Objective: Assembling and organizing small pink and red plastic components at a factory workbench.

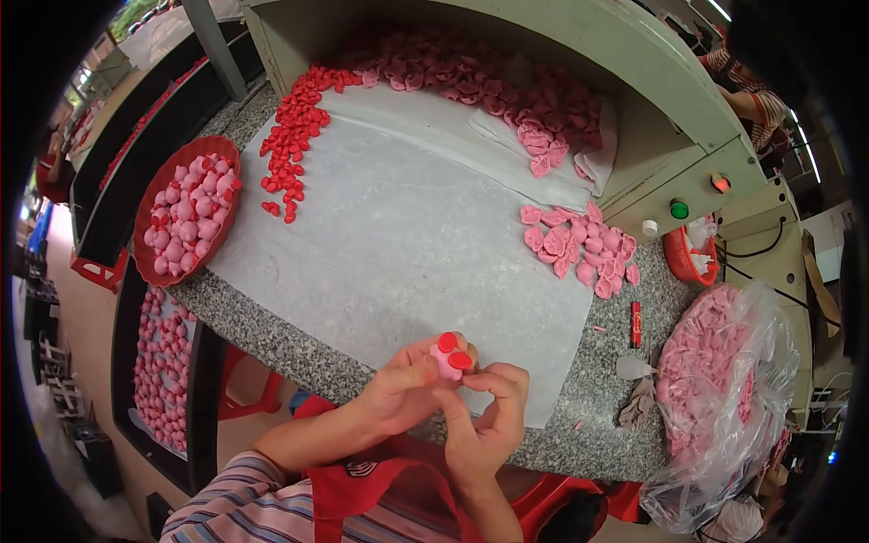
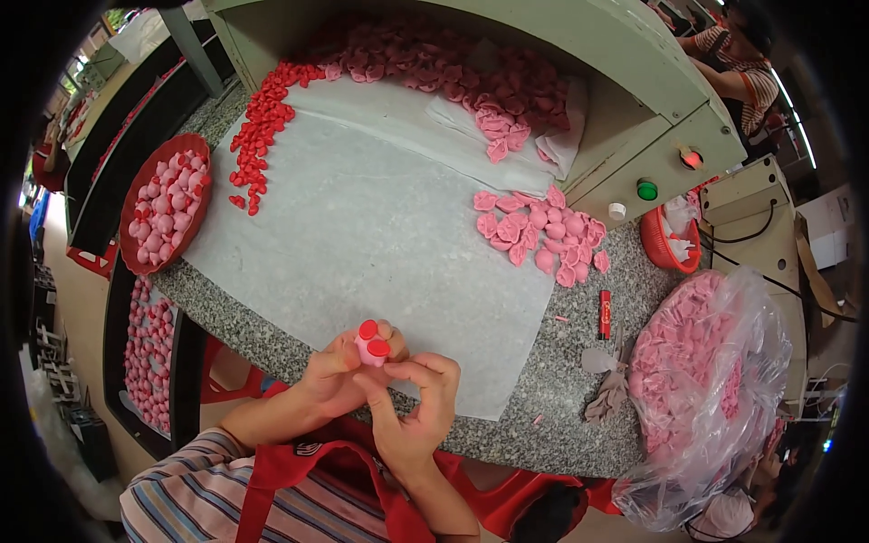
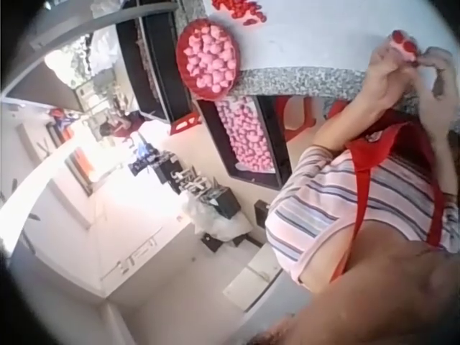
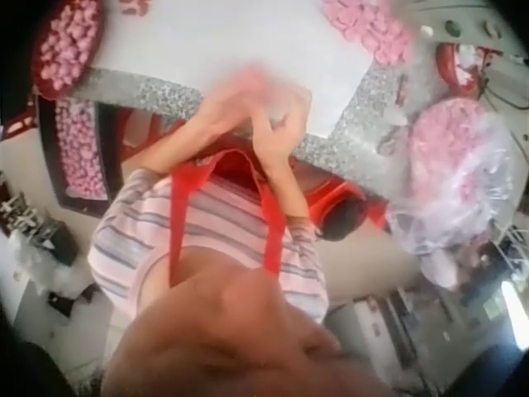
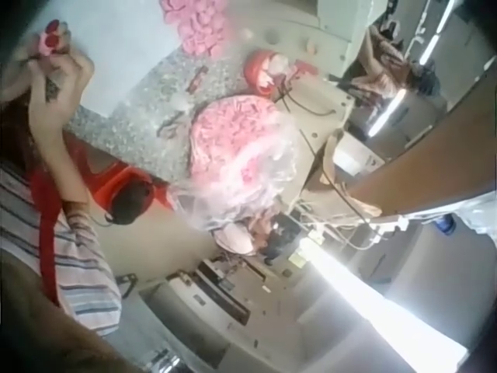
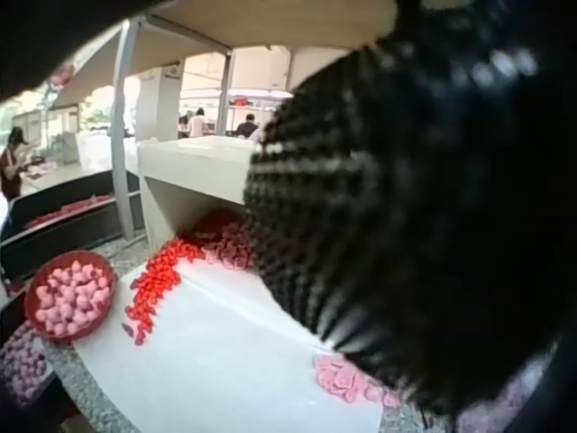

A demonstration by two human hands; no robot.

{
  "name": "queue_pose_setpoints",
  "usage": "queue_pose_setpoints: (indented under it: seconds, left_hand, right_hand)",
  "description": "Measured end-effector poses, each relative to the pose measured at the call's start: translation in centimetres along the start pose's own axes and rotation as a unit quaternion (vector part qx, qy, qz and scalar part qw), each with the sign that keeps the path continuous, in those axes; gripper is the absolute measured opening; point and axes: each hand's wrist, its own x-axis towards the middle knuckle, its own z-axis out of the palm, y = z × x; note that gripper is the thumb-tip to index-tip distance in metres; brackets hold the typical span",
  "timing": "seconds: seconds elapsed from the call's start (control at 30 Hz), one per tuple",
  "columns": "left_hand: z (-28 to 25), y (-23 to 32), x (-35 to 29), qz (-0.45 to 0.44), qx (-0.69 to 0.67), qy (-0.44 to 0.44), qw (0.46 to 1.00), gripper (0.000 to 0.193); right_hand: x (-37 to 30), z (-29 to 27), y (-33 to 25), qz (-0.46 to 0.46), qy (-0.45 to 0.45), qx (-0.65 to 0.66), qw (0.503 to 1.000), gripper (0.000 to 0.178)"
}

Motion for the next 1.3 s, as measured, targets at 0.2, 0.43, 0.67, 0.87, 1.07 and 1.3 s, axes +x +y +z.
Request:
queue_pose_setpoints:
  seconds: [0.2, 0.43, 0.67, 0.87, 1.07, 1.3]
  left_hand:
    - [-0.2, -0.4, -0.1, 0.013, -0.008, -0.014, 1.000, 0.038]
    - [-0.7, -0.7, -0.2, 0.021, -0.011, -0.035, 0.999, 0.036]
    - [-0.5, 0.1, -0.1, 0.048, 0.128, -0.026, 0.990, 0.035]
    - [0.2, 2.3, -0.2, 0.029, 0.252, -0.051, 0.966, 0.042]
    - [-0.1, 1.8, -0.3, 0.057, 0.263, -0.086, 0.959, 0.044]
    - [0.7, 1.7, -0.5, 0.064, 0.325, -0.077, 0.940, 0.045]
  right_hand:
    - [0.2, 0.1, 0.2, 0.023, 0.015, 0.031, 0.999, 0.021]
    - [-0.1, 0.1, 0.5, 0.000, 0.024, 0.026, 0.999, 0.018]
    - [-0.1, -0.6, 1.5, 0.038, 0.015, 0.144, 0.989, 0.015]
    - [-0.5, -1.5, 3.1, -0.022, -0.008, 0.167, 0.986, 0.041]
    - [0.3, -0.6, 2.7, -0.074, -0.104, 0.060, 0.990, 0.101]
    - [0.8, 0.3, 1.2, 0.054, -0.138, 0.218, 0.965, 0.102]
